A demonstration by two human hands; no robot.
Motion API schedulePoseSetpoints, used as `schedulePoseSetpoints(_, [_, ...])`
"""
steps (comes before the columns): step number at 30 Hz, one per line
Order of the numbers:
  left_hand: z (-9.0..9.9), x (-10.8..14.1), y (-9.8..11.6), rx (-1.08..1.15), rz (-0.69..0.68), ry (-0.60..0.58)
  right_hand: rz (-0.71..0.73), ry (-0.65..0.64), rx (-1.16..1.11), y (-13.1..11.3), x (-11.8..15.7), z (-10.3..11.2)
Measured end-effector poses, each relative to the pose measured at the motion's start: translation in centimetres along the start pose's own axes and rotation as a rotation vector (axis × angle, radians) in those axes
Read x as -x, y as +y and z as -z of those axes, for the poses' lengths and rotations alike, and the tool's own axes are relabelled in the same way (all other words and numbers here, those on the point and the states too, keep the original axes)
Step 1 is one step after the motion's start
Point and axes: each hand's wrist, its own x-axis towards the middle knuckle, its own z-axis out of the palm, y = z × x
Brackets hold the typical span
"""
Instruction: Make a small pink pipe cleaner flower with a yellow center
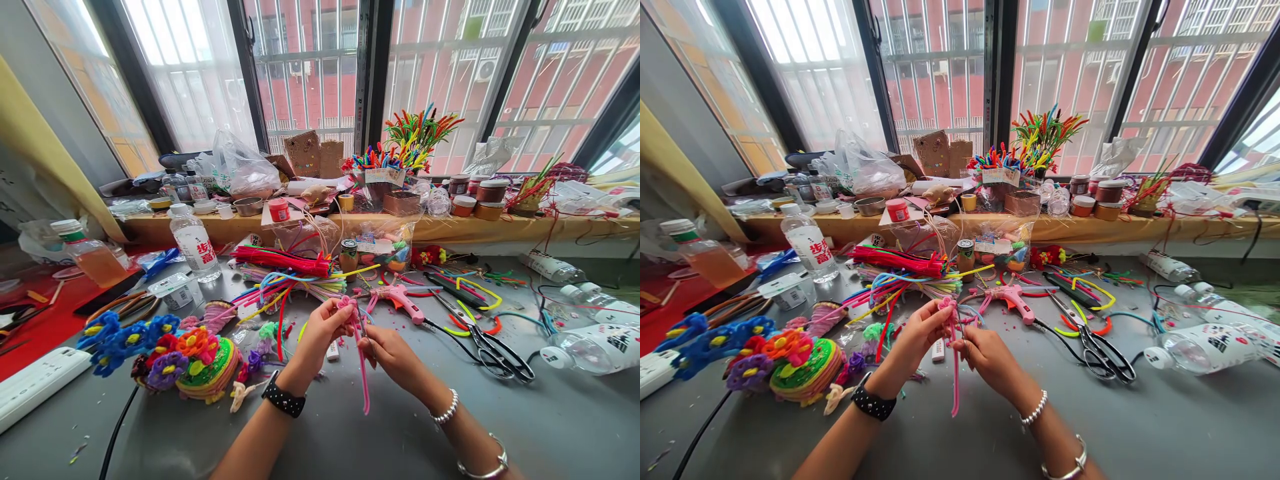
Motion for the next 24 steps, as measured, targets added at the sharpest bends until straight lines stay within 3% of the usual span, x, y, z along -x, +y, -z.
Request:
schedulePoseSetpoints(6, [-0.1,0.0,0.5,-0.084,-0.005,0.065,-0.011,-0.026,0.086,0.3,0.4,1.2])
schedulePoseSetpoints(12, [-0.1,0.1,0.7,-0.175,-0.016,0.041,-0.044,-0.107,0.170,-0.4,0.7,1.6])
schedulePoseSetpoints(20, [0.5,0.1,0.7,-0.215,-0.044,0.008,-0.039,-0.102,0.147,-0.3,0.5,1.6])
schedulePoseSetpoints(24, [0.8,0.1,1.0,-0.235,-0.077,0.014,-0.041,-0.027,0.081,0.0,0.2,1.4])
